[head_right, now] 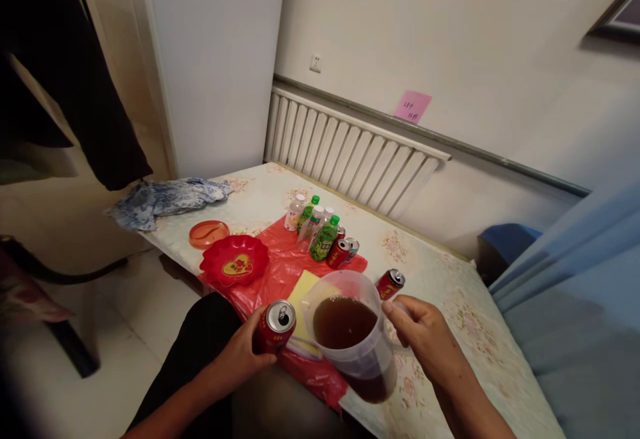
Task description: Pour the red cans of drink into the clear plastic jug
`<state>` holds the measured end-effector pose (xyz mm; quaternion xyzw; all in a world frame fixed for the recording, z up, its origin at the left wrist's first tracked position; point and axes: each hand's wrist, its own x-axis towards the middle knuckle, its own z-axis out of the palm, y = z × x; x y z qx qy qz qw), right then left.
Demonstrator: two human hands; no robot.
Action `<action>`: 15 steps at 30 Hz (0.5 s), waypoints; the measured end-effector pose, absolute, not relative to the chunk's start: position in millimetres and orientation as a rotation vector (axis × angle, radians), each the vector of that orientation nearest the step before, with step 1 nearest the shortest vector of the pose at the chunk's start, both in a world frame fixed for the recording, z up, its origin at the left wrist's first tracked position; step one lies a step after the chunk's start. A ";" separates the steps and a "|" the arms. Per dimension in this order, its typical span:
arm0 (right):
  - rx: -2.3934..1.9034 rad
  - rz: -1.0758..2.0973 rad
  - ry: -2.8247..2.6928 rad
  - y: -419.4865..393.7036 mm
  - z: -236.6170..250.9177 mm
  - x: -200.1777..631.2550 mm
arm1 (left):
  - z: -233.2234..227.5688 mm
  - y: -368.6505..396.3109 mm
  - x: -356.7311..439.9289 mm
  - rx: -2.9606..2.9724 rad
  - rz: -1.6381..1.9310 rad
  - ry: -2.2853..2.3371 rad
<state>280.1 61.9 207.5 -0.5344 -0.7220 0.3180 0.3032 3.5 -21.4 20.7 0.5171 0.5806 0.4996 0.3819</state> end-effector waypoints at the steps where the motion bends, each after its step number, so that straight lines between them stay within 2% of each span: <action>1: -1.428 0.854 -1.917 60.4 208.1 281.0 | 20.4 -21.3 4.6 1.315 1.270 1.489; 15: -1.452 0.787 -2.179 54.7 212.2 282.7 | 30.0 -22.2 10.4 1.382 1.239 1.479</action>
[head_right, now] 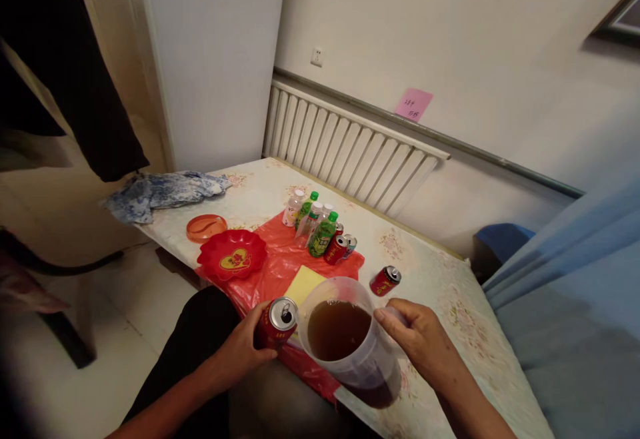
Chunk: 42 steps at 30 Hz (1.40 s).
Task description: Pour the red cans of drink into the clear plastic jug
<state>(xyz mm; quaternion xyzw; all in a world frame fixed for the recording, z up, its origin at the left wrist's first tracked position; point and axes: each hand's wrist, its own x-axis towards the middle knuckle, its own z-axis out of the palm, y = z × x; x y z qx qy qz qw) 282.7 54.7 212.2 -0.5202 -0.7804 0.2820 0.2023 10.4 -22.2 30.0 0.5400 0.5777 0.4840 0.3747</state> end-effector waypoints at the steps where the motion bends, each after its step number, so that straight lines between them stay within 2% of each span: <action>1: -1.451 0.771 -2.211 54.3 212.7 282.2 | 30.2 -22.1 10.7 1.379 1.237 1.487; 42: -1.409 0.655 -2.434 53.3 217.3 274.9 | 30.4 -25.8 15.4 1.424 1.195 1.501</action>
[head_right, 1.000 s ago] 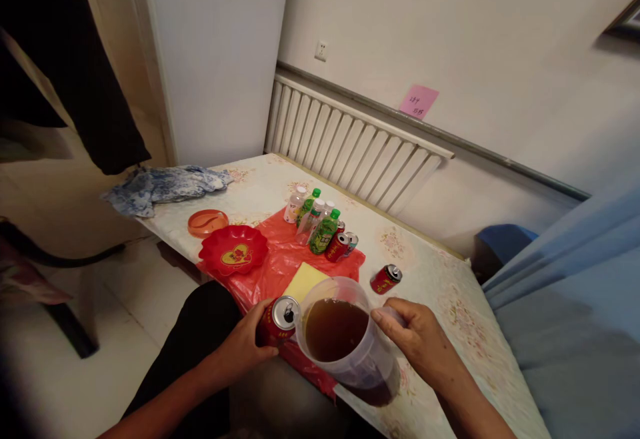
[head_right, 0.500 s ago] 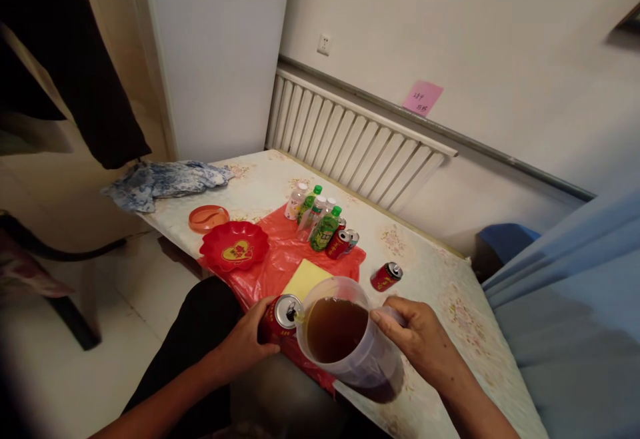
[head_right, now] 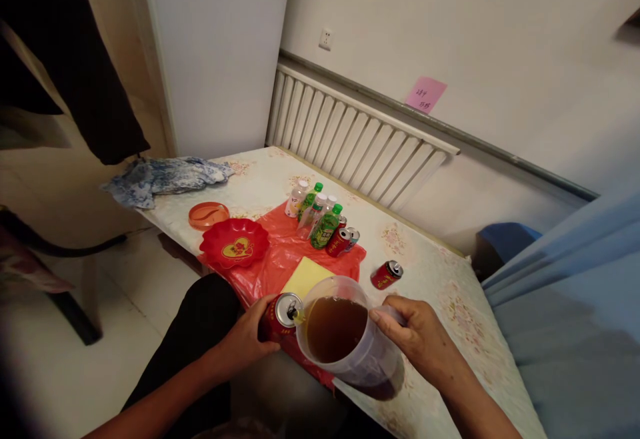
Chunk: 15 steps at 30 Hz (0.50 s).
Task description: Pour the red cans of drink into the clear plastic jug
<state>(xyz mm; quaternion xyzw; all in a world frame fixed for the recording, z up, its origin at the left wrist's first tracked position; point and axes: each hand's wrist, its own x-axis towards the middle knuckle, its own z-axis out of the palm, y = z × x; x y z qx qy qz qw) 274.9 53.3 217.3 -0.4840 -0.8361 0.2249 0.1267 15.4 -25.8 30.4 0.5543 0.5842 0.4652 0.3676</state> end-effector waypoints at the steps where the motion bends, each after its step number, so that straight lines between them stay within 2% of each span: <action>1: -1.411 0.655 -2.436 53.3 217.6 274.6 | 30.9 -25.7 15.3 1.421 1.189 1.497; 15: -1.402 0.685 -2.438 54.1 216.4 274.7 | 29.7 -25.4 15.4 1.418 1.216 1.467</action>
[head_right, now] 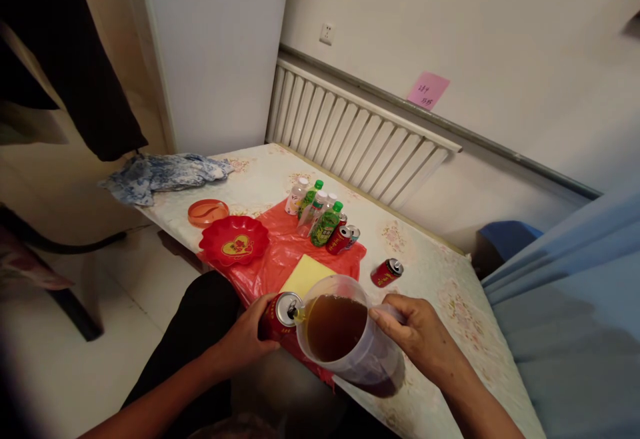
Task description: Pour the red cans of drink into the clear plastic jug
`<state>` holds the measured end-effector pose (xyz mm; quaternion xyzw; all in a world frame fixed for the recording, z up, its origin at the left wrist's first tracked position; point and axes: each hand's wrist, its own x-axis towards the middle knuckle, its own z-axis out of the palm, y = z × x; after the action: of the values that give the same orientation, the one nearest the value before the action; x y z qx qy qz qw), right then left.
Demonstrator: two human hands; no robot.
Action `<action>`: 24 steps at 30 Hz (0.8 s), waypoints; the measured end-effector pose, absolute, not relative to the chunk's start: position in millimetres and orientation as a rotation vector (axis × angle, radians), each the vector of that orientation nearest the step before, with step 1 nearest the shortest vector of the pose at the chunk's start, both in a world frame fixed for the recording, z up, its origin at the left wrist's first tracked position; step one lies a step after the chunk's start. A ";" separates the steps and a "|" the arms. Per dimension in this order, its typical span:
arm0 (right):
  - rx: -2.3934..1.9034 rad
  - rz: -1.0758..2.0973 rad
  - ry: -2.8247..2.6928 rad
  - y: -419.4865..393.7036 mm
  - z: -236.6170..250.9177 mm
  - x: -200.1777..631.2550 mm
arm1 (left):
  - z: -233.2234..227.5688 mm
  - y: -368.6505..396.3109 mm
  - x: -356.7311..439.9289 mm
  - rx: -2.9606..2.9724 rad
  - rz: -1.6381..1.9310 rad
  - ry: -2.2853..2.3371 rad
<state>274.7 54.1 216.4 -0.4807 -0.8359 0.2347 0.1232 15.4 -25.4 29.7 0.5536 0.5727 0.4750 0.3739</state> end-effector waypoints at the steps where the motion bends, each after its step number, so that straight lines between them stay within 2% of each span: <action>1: -1.407 0.686 -2.442 54.0 216.7 274.4 | 29.8 -25.2 15.4 1.417 1.214 1.466; 24: -1.388 0.662 -2.471 54.3 217.4 273.5 | 31.0 -27.3 14.2 1.405 1.200 1.466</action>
<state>273.5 54.3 217.4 -0.4738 -0.8433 0.2260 0.1152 14.2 -27.3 31.0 0.5507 0.5744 0.4704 0.3814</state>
